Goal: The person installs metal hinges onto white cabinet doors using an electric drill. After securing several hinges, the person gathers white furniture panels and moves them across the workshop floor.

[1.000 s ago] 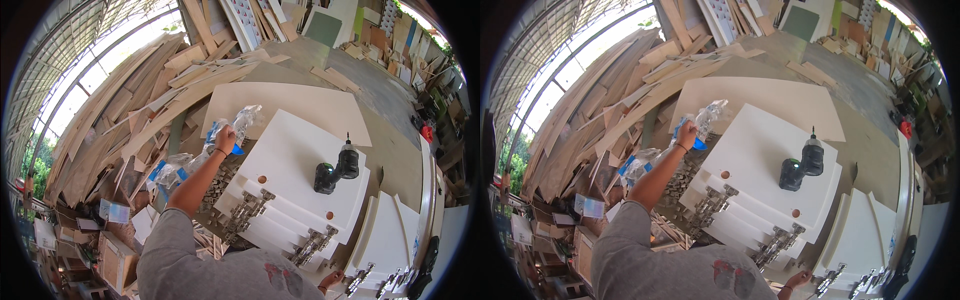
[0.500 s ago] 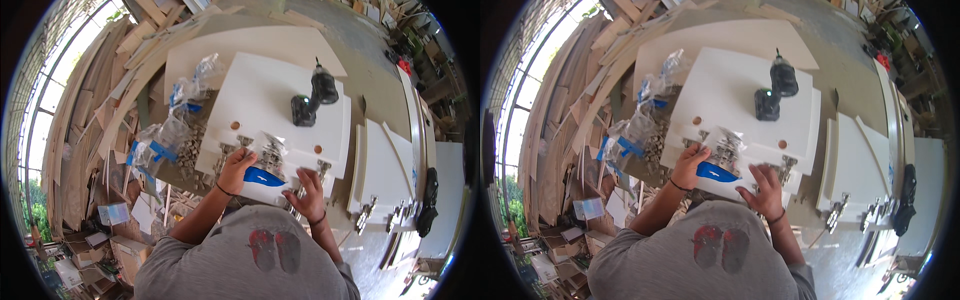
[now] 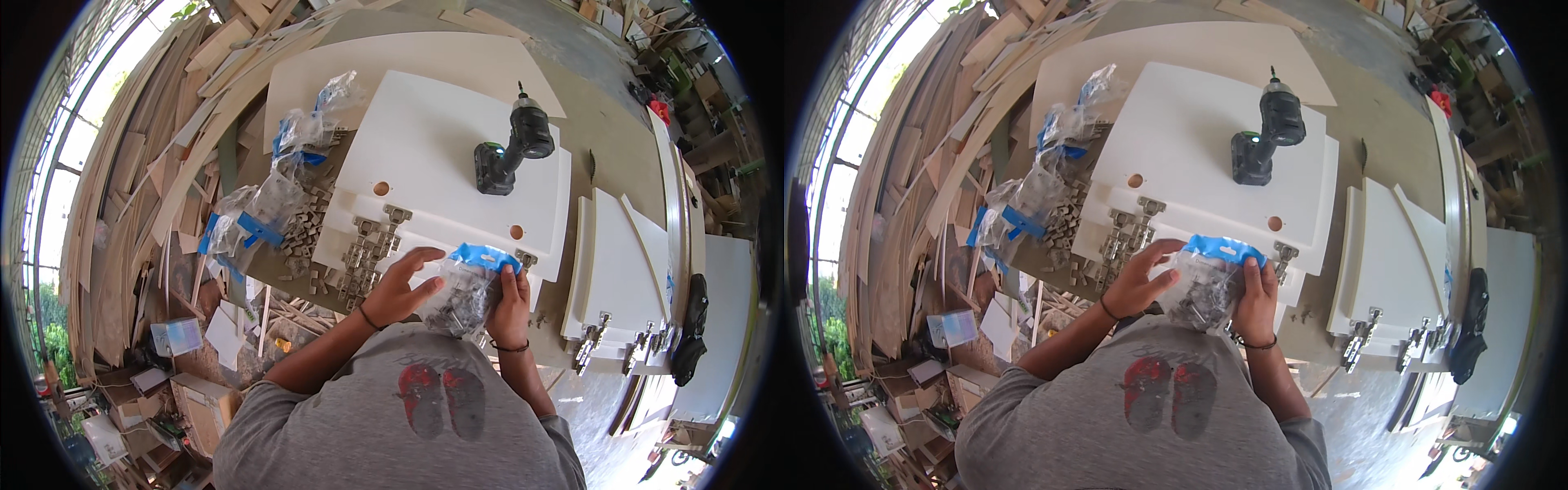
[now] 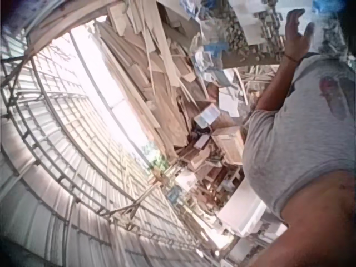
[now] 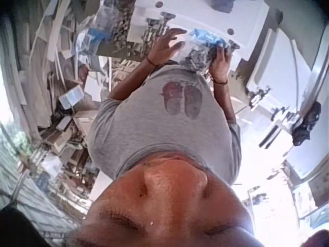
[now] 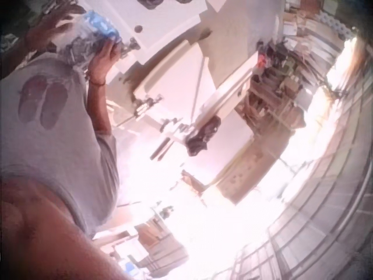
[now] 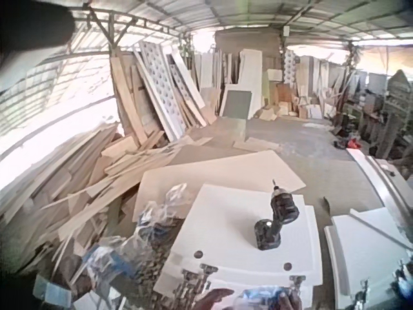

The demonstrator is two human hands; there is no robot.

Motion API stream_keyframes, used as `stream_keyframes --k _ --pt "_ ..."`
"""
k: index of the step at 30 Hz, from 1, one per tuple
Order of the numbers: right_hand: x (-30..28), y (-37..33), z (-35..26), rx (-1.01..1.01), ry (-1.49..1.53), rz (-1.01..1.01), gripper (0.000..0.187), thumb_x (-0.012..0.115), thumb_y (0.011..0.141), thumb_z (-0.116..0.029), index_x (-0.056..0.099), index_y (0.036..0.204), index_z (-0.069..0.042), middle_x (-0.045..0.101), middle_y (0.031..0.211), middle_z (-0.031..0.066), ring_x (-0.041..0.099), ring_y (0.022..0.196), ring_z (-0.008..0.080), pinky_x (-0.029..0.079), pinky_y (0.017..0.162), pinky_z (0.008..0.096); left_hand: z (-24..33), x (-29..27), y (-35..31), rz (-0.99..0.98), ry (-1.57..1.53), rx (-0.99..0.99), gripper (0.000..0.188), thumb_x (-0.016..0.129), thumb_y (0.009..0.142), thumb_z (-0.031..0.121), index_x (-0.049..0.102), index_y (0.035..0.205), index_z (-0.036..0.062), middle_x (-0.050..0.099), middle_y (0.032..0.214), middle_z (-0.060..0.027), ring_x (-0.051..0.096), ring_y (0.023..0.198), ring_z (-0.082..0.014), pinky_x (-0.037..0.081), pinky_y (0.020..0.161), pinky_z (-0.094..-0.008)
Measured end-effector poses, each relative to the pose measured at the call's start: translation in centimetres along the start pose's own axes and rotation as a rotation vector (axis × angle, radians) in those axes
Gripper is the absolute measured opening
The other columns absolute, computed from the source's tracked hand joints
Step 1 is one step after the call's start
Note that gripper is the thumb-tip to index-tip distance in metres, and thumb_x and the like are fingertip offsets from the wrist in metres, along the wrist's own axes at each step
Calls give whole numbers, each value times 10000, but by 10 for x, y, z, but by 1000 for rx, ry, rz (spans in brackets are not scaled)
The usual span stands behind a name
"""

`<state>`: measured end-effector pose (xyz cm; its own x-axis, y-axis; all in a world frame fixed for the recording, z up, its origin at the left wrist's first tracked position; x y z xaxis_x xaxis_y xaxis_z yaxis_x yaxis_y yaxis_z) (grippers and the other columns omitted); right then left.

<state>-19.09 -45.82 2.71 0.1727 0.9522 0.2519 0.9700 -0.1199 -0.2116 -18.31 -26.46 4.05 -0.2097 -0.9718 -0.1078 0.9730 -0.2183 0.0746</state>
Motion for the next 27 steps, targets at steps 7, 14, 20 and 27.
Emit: stream_keyframes --k 7,14,20,27 --pt "21 -16 -31 -624 -931 -5 234 423 939 -192 543 1046 -23 599 933 35 557 878 126 444 765 259 -14 10 11 -64 -43 -218 327 449 932 275 528 790 -8 470 666 41 379 613 -40 349 567 -199" --pt "21 -18 -2 347 159 -160 141 523 887 -182 556 951 -61 550 771 -30 491 630 34 438 595 196 -30 -1 15 248 -736 -398 225 488 917 234 587 983 42 607 902 2 582 807 -78 471 700 -223" --pt "29 -26 0 265 -46 -384 116 536 882 -117 529 894 -1 549 787 12 558 741 100 535 648 284 -40 -16 18 360 -761 -263 226 494 914 242 565 1027 60 604 939 -2 580 832 -91 472 717 -250" --pt "19 -20 -1 153 -117 -364 99 527 884 -111 527 918 -18 588 828 39 589 741 117 521 610 268 -26 -23 16 383 -917 -281 242 479 922 229 567 1047 42 611 961 -10 566 870 -86 440 749 -225"
Point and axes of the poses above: each hand's wrist, its own y-axis towards the middle knuckle, its own x-axis out of the palm, z = x × y, the point moved 5 cm from there along y, towards the middle knuckle
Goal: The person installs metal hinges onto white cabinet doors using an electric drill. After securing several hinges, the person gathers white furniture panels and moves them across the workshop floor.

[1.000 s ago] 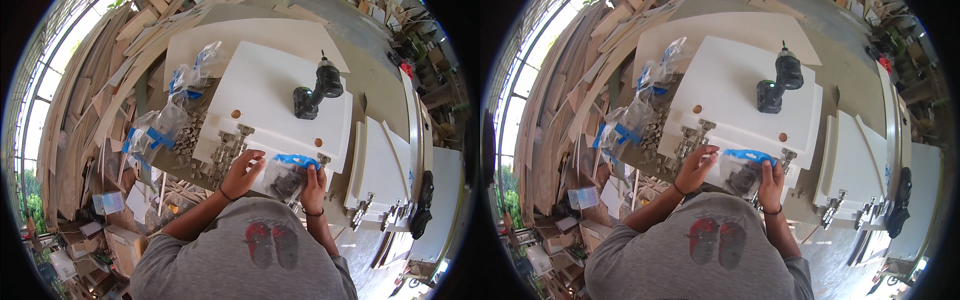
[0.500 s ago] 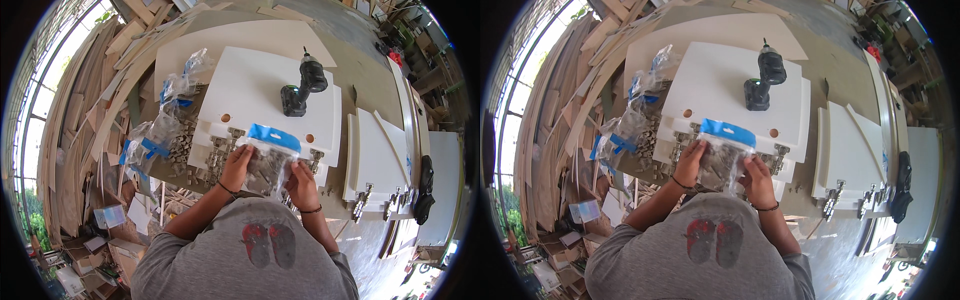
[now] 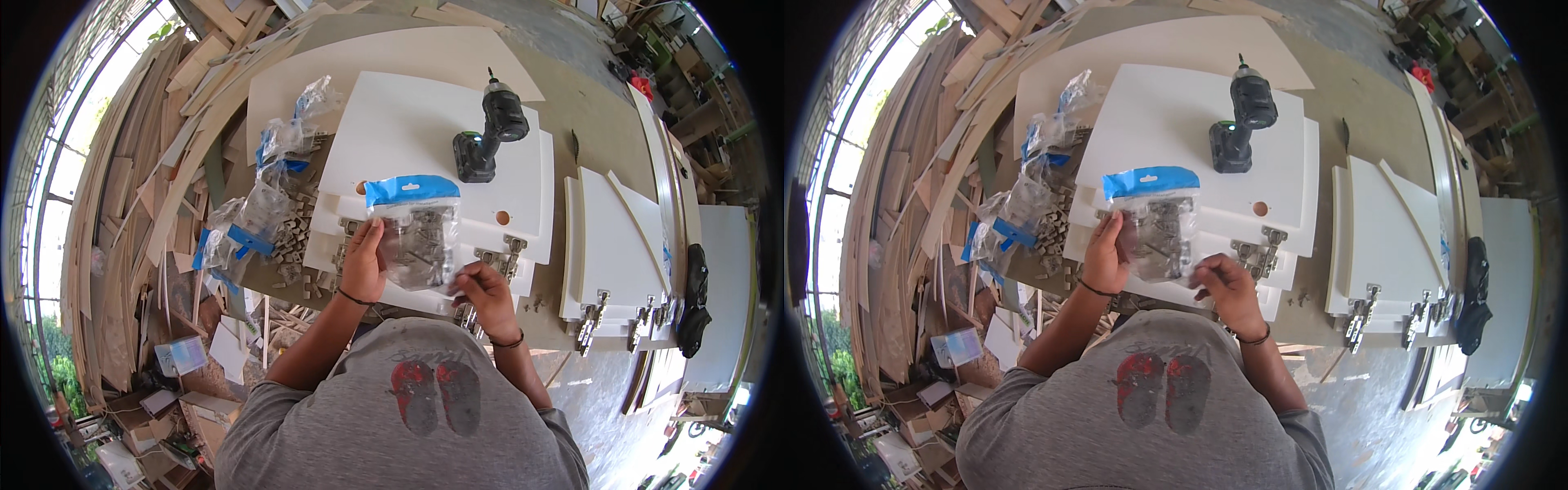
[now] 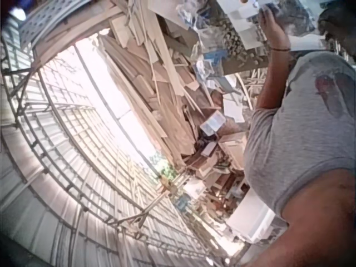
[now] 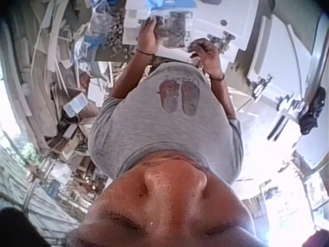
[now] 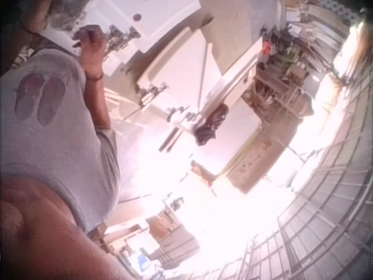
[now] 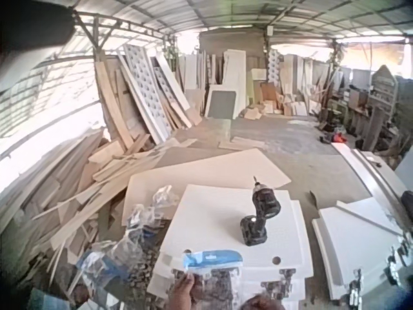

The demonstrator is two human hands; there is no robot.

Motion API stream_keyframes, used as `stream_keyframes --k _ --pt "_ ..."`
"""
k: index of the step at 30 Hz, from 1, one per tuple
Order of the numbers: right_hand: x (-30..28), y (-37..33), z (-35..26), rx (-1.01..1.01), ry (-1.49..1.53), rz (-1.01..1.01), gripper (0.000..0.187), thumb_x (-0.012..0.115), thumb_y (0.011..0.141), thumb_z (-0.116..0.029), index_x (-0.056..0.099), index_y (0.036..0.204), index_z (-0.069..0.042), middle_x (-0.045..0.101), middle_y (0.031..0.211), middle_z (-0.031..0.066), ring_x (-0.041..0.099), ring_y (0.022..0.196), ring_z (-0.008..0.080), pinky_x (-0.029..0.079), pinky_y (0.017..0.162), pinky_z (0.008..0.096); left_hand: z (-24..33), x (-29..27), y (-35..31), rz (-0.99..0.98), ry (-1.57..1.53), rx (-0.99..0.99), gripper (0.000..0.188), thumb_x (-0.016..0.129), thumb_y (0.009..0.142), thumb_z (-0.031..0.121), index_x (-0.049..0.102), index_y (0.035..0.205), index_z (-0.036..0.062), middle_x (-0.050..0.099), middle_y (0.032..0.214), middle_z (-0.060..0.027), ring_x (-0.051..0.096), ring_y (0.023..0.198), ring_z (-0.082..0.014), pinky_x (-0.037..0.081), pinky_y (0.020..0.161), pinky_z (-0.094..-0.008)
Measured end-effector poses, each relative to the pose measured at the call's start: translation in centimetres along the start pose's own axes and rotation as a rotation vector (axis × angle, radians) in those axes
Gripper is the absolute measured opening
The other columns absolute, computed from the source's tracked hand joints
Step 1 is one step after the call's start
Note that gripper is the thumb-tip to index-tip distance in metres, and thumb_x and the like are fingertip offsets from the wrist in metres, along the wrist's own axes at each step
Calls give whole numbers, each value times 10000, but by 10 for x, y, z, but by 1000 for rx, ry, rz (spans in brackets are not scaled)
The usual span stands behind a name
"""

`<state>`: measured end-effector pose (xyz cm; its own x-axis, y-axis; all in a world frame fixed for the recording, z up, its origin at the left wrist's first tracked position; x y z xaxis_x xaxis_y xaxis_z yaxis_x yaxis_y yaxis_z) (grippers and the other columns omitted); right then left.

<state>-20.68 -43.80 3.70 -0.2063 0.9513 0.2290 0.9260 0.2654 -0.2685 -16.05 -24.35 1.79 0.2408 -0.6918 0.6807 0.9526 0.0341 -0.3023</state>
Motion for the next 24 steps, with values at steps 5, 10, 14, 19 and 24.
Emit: stream_keyframes --k 5,10,14,19,24 --pt "-26 5 3 -43 191 224 121 488 907 -159 533 910 -47 581 846 22 577 749 98 509 636 268 2 33 -13 -195 -90 -146 261 454 929 238 541 1079 43 603 1008 -49 592 889 -139 489 754 -315" --pt "-35 -3 -12 -288 -384 463 192 602 831 -138 535 980 -39 570 956 71 577 838 186 487 716 321 -14 26 -14 -134 -14 -196 249 464 923 264 545 1052 67 598 1012 -40 593 881 -127 512 753 -348" --pt "3 -17 -45 -641 -983 371 329 692 716 -161 565 994 -41 525 1069 153 522 990 300 443 799 395 -25 21 -16 -66 106 -184 229 465 921 269 535 1069 110 590 1021 -25 582 926 -138 516 683 -322" --pt "25 -7 -30 -640 -1076 167 279 703 644 -66 585 898 -67 511 1111 109 444 1117 338 375 904 444 -42 21 -19 -29 101 -210 217 480 914 269 538 1045 105 587 971 -19 578 926 -140 530 683 -334" --pt "7 -7 -20 -536 -635 157 191 601 721 89 485 810 -34 583 1032 152 559 1017 316 434 860 367 -43 16 -24 27 245 -241 197 506 897 269 553 985 99 572 954 -21 575 879 -138 517 664 -297"
Point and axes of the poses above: each hand's wrist, its own y-axis towards the middle knuckle, its own x-axis out of the palm, z = x × y, the point moved 5 cm from there along y, towards the middle knuckle
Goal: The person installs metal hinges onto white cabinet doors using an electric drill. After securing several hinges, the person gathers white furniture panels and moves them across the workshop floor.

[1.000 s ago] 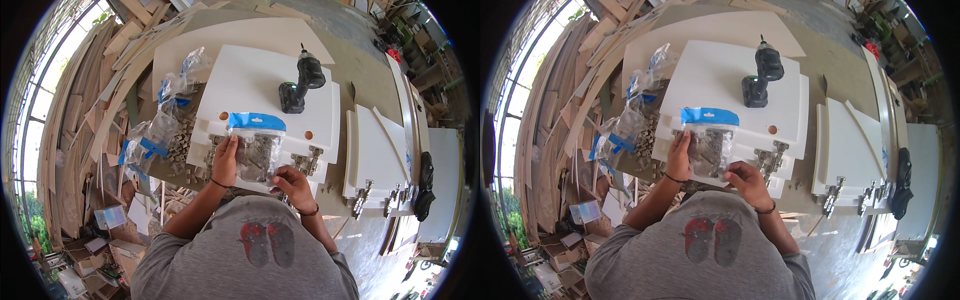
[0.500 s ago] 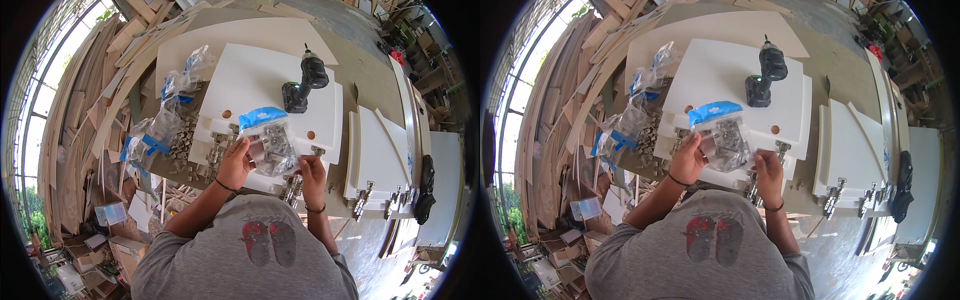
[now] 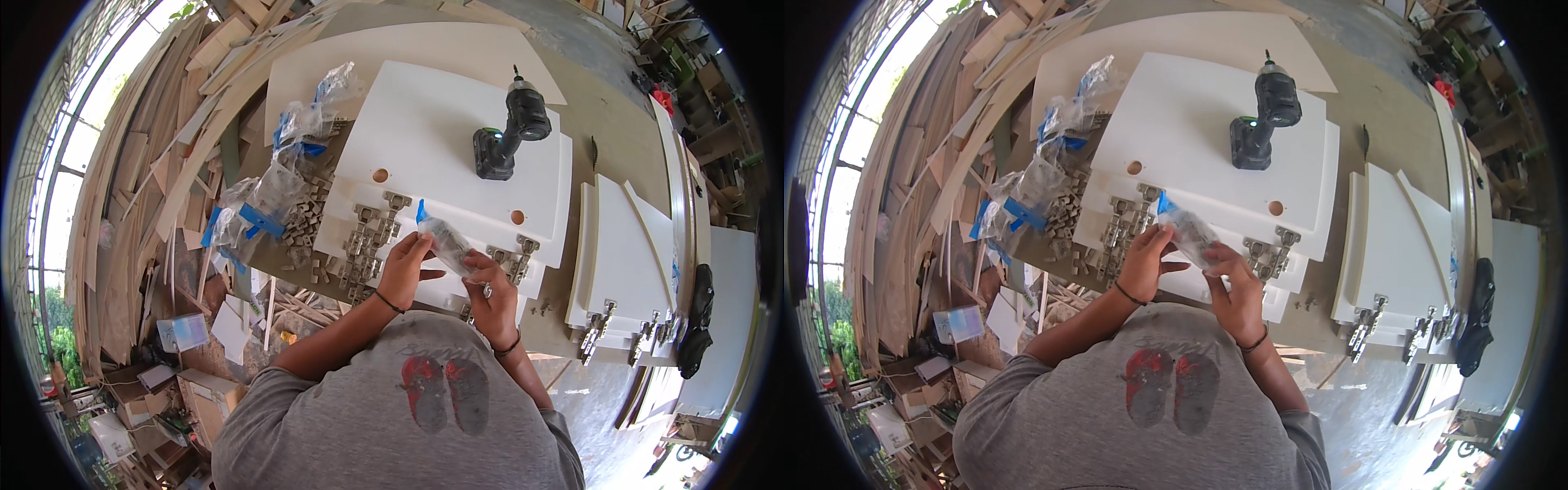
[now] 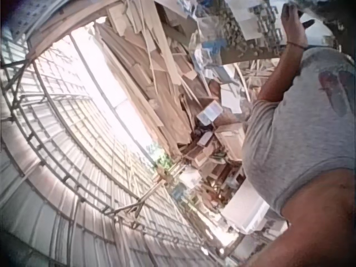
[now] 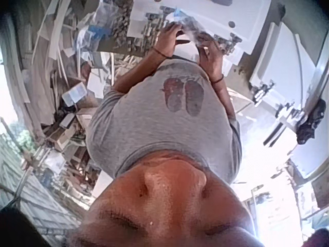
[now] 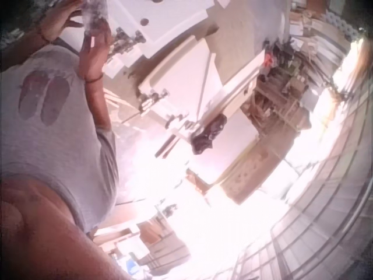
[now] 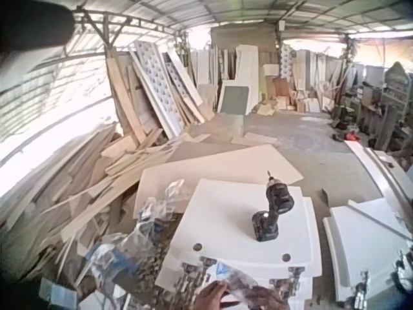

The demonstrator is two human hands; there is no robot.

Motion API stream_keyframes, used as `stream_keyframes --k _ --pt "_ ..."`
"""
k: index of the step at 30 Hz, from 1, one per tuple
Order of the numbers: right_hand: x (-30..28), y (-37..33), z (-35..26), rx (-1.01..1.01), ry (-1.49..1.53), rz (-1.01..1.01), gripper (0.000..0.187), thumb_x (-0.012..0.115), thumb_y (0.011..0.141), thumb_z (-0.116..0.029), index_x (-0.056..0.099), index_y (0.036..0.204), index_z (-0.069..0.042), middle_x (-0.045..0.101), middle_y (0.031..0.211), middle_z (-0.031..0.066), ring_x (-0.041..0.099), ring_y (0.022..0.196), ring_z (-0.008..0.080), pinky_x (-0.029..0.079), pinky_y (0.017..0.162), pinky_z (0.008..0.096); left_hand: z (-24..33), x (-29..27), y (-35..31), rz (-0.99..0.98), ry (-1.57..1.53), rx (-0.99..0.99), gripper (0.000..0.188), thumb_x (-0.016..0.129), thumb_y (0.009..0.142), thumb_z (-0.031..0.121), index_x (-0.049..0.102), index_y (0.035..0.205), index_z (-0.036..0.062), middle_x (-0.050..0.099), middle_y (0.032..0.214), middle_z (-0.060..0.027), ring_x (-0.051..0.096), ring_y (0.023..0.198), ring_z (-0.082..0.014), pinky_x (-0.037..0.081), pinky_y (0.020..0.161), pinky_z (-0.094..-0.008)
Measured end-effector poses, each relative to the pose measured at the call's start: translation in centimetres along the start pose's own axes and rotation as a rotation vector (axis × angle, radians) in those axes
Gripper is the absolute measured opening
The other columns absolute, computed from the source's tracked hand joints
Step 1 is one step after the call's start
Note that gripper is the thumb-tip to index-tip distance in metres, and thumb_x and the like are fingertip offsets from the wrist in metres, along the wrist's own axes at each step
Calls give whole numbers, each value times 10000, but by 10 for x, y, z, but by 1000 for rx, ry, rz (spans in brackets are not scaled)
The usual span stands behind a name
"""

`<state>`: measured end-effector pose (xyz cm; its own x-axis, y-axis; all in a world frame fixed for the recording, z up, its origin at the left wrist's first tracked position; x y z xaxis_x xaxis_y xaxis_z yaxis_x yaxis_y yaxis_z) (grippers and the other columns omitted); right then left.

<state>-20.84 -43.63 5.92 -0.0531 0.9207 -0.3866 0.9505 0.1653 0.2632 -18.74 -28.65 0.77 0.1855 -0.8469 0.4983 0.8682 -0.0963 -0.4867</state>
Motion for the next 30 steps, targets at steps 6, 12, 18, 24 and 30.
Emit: stream_keyframes --k 6,12,18,24,30 --pt "-4 -14 25 302 368 96 124 540 843 30 432 872 -23 609 923 110 573 909 133 443 777 246 18 -9 -6 107 721 548 235 596 828 237 489 758 40 513 860 -76 488 710 -168 403 641 -284" --pt "-5 -8 22 342 570 95 65 519 872 -22 455 872 -17 587 810 27 502 701 52 404 631 189 62 31 -36 -30 1153 1097 249 631 761 182 569 939 20 538 1044 -132 504 1017 -302 345 928 -441" --pt "-11 -1 30 507 619 27 60 501 889 -54 474 921 -11 588 827 40 537 757 77 435 682 223 51 37 -19 -399 1290 626 123 626 777 152 579 808 43 603 710 -91 597 644 -268 463 645 -346" --pt "-14 4 22 323 425 26 199 569 855 -110 491 992 11 602 788 33 561 734 84 453 661 227 42 34 -15 -431 1084 587 138 613 804 140 546 789 20 592 661 -119 578 559 -249 436 529 -296" --pt "-23 4 32 388 208 8 144 551 853 -103 564 907 30 647 757 68 574 670 84 458 621 236 41 30 -15 -432 1018 499 127 598 817 122 547 803 7 596 658 -110 571 560 -199 441 547 -271"
Point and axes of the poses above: each hand's wrist, its own y-axis towards the middle knuckle, its own x-axis out of the palm, z = x × y, the point moved 5 cm from there along y, towards the middle knuckle
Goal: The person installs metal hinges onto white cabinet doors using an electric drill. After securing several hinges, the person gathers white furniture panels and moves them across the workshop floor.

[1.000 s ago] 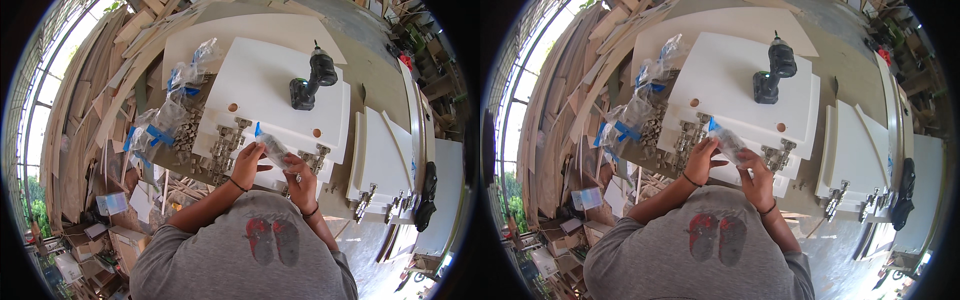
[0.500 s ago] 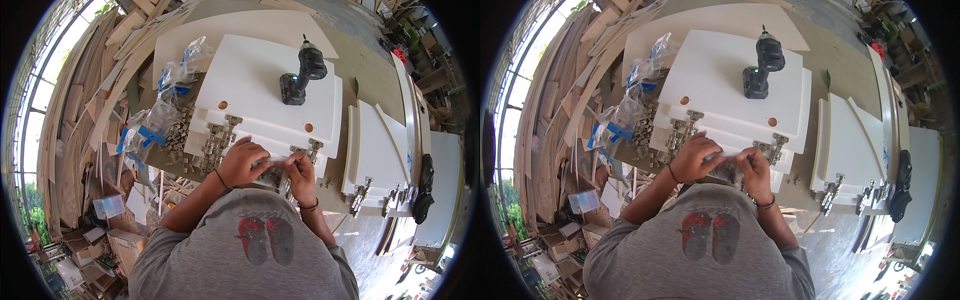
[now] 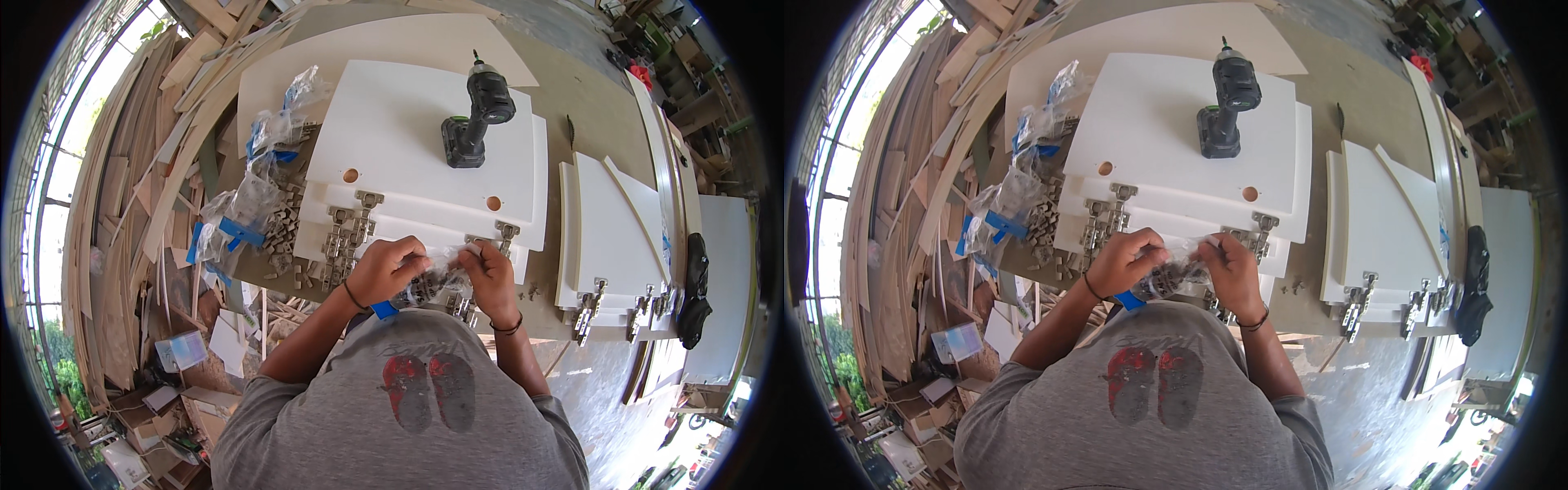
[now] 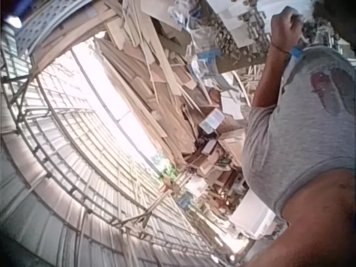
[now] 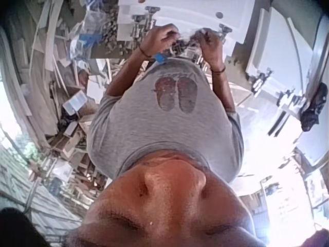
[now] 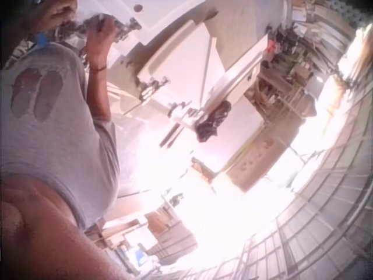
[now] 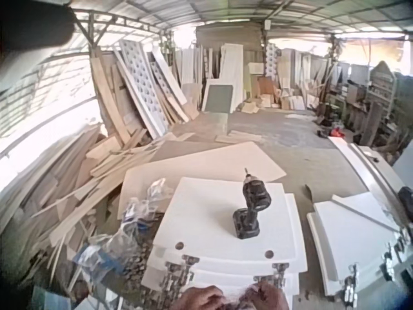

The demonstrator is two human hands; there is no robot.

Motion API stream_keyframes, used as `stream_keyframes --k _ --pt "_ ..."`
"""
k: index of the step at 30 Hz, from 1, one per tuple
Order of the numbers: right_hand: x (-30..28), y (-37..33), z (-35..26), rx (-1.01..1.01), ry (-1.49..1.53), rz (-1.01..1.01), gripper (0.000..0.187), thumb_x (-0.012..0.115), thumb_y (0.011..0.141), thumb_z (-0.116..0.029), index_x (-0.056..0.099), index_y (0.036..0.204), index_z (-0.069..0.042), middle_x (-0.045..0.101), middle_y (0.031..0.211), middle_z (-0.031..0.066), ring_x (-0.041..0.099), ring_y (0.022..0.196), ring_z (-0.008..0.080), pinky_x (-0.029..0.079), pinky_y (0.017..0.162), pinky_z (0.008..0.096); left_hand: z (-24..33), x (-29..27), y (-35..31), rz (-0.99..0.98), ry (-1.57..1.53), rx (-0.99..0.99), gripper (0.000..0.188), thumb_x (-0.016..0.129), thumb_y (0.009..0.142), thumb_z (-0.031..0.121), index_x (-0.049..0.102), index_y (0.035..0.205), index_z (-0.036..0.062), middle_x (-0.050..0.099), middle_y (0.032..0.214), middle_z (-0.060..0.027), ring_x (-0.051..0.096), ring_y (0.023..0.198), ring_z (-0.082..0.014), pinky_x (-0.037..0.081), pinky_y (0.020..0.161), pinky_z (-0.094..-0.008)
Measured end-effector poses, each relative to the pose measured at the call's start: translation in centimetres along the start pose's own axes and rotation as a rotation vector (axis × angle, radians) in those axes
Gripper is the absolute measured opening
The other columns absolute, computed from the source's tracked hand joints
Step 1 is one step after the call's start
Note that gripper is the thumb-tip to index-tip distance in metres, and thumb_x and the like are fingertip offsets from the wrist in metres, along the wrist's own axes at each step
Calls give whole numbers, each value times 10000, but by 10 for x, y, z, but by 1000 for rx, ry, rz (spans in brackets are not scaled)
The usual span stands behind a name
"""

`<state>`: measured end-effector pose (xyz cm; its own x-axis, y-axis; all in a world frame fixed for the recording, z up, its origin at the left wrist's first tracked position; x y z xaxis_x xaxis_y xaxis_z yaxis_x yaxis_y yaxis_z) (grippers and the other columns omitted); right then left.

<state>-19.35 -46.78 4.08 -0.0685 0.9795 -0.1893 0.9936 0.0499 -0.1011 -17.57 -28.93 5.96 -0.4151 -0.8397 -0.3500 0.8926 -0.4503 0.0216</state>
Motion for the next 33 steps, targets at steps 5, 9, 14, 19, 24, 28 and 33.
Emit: stream_keyframes --k 5,9,14,19,24,28,33 --pt "1 0 -12 20 26 -29 166 484 887 -104 586 858 24 643 708 69 577 662 93 449 609 244 -2 -2 2 -23 -50 1 112 596 822 122 565 819 14 610 699 -104 591 601 -166 450 569 -265" --pt "11 -6 -20 -66 -79 -90 174 497 880 -121 593 826 14 623 660 92 579 614 122 445 575 257 8 5 6 -68 190 174 114 592 796 128 577 848 28 598 723 -117 593 658 -258 452 582 -332" --pt "19 -20 -26 -31 -260 -230 158 553 837 -129 585 776 13 564 609 162 574 521 203 423 493 305 4 20 -8 -238 209 142 103 597 771 141 566 803 48 584 730 -122 573 694 -325 433 575 -387" --pt "22 -31 -25 -180 -317 -200 97 580 797 -85 584 786 12 552 619 162 549 518 291 419 491 329 8 30 -18 -182 189 240 137 616 742 136 515 723 46 549 680 -95 559 656 -316 421 542 -386" --pt "24 -33 -18 -68 -145 -233 106 553 828 -80 590 791 12 586 629 121 566 543 181 429 513 286 17 29 -25 -82 212 311 155 618 732 123 487 701 46 519 653 -87 541 622 -303 416 531 -386" --pt "28 -36 -10 72 40 -222 152 527 860 -95 591 779 16 601 634 74 544 606 70 432 543 239 20 30 -30 -23 265 419 146 610 717 115 481 677 59 514 652 -67 539 614 -272 420 524 -370" --pt "34 -34 -4 155 2 -241 186 516 879 -125 568 771 18 566 616 43 509 589 60 415 534 233 19 30 -38 -33 368 458 132 605 717 134 494 691 66 510 648 -52 536 606 -248 422 525 -366"
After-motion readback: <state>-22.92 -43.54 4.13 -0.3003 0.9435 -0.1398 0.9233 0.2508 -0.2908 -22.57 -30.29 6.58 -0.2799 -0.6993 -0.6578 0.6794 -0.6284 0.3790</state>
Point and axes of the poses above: each hand's wrist, its own y-axis towards the middle knuckle, its own x-axis out of the palm, z = x × y, the point moved 5 cm from there along y, towards the middle knuckle
